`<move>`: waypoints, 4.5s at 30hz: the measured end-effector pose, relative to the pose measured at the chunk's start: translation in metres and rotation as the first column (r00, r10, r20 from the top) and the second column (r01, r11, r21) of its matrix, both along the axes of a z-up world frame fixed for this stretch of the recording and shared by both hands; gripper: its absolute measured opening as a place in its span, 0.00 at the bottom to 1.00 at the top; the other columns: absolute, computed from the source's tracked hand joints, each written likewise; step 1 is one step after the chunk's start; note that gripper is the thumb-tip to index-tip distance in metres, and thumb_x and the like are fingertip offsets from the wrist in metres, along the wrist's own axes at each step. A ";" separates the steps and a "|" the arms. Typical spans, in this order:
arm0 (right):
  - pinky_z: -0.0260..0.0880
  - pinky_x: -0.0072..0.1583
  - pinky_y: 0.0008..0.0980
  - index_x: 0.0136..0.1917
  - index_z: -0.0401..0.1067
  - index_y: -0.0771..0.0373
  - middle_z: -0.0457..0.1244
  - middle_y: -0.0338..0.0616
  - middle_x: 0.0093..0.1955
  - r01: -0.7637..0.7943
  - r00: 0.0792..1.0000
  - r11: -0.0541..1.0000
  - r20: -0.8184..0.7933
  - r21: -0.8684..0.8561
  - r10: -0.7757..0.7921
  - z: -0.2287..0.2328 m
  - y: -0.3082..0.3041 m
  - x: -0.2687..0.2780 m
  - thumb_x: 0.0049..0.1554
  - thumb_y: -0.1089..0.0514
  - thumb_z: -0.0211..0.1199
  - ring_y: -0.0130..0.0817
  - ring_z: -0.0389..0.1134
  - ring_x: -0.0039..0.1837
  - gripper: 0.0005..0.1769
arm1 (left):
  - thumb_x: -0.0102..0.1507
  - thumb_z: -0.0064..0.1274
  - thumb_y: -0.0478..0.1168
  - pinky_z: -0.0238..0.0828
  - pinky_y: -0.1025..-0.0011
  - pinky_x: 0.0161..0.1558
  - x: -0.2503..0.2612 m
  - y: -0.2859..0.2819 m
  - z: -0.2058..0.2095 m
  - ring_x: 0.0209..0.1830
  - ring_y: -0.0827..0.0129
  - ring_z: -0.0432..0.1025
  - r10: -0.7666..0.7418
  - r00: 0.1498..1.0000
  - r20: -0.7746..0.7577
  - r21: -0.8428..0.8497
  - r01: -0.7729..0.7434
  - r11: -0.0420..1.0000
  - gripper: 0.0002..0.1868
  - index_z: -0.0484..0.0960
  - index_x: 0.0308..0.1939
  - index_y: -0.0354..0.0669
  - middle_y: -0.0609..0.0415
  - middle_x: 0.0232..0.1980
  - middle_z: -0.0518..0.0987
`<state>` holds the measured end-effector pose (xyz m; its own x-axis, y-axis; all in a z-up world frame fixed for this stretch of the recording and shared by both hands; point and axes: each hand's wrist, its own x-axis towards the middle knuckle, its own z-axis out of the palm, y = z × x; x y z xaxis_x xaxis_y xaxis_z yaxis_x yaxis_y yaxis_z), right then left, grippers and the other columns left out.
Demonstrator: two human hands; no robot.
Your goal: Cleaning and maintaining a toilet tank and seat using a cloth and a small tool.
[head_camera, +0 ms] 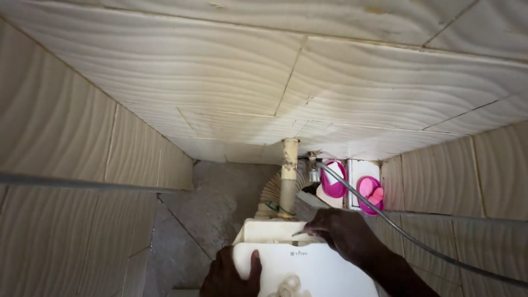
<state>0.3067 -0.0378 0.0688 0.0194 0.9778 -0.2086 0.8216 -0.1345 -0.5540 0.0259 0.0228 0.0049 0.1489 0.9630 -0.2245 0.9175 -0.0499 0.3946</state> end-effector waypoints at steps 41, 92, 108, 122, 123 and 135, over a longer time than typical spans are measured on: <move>0.73 0.47 0.42 0.47 0.84 0.50 0.71 0.41 0.44 -0.135 0.981 0.991 -0.144 -0.011 0.132 -0.011 0.037 -0.021 0.51 0.60 0.66 0.44 0.73 0.48 0.11 | 0.53 0.58 0.66 0.78 0.48 0.32 0.001 0.002 0.021 0.31 0.49 0.81 -0.033 0.996 0.087 0.068 0.027 0.997 0.30 0.80 0.48 0.51 0.46 0.35 0.84; 0.77 0.46 0.36 0.49 0.84 0.51 0.73 0.40 0.45 -0.132 0.975 0.991 -0.181 -0.003 0.130 -0.014 0.083 -0.056 0.49 0.60 0.65 0.36 0.76 0.44 0.14 | 0.58 0.55 0.65 0.79 0.49 0.38 -0.001 0.016 0.060 0.38 0.47 0.80 -0.053 0.992 0.118 -0.126 0.068 0.990 0.30 0.76 0.49 0.46 0.45 0.44 0.81; 0.73 0.48 0.40 0.47 0.84 0.52 0.73 0.39 0.44 -0.082 0.995 0.988 -0.074 -0.129 0.073 -0.002 0.026 -0.010 0.55 0.55 0.65 0.39 0.74 0.48 0.09 | 0.58 0.55 0.64 0.78 0.49 0.36 0.001 0.008 0.056 0.37 0.46 0.80 -0.075 0.994 0.082 -0.032 0.078 0.996 0.28 0.76 0.49 0.46 0.45 0.40 0.82; 0.76 0.52 0.38 0.53 0.84 0.50 0.73 0.44 0.48 -0.067 0.994 0.989 -0.098 -0.132 0.055 -0.016 -0.003 0.025 0.61 0.55 0.59 0.38 0.75 0.46 0.14 | 0.59 0.53 0.63 0.77 0.49 0.36 0.004 0.003 0.057 0.37 0.47 0.80 -0.077 0.995 0.064 0.029 0.075 0.997 0.27 0.78 0.48 0.47 0.46 0.39 0.83; 0.76 0.51 0.38 0.52 0.84 0.52 0.74 0.43 0.48 -0.053 0.995 0.988 -0.097 -0.145 0.039 -0.013 -0.004 0.025 0.60 0.53 0.61 0.37 0.76 0.46 0.12 | 0.59 0.53 0.63 0.78 0.49 0.37 0.006 0.003 0.059 0.37 0.47 0.80 -0.048 0.997 0.052 -0.010 0.049 0.999 0.27 0.78 0.49 0.48 0.45 0.39 0.83; 0.75 0.50 0.37 0.52 0.84 0.52 0.75 0.41 0.48 0.044 0.982 0.992 -0.175 -0.118 -0.065 -0.006 0.000 0.023 0.57 0.56 0.64 0.36 0.76 0.45 0.11 | 0.60 0.52 0.63 0.79 0.48 0.37 0.004 0.006 0.054 0.38 0.46 0.81 -0.077 0.996 0.046 -0.063 0.080 0.995 0.27 0.76 0.50 0.46 0.43 0.41 0.83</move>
<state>0.3295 -0.0375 0.0625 0.0245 0.9461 -0.3230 0.7008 -0.2467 -0.6694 0.0294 0.0288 0.0588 0.2347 0.9316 -0.2774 0.8937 -0.0945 0.4385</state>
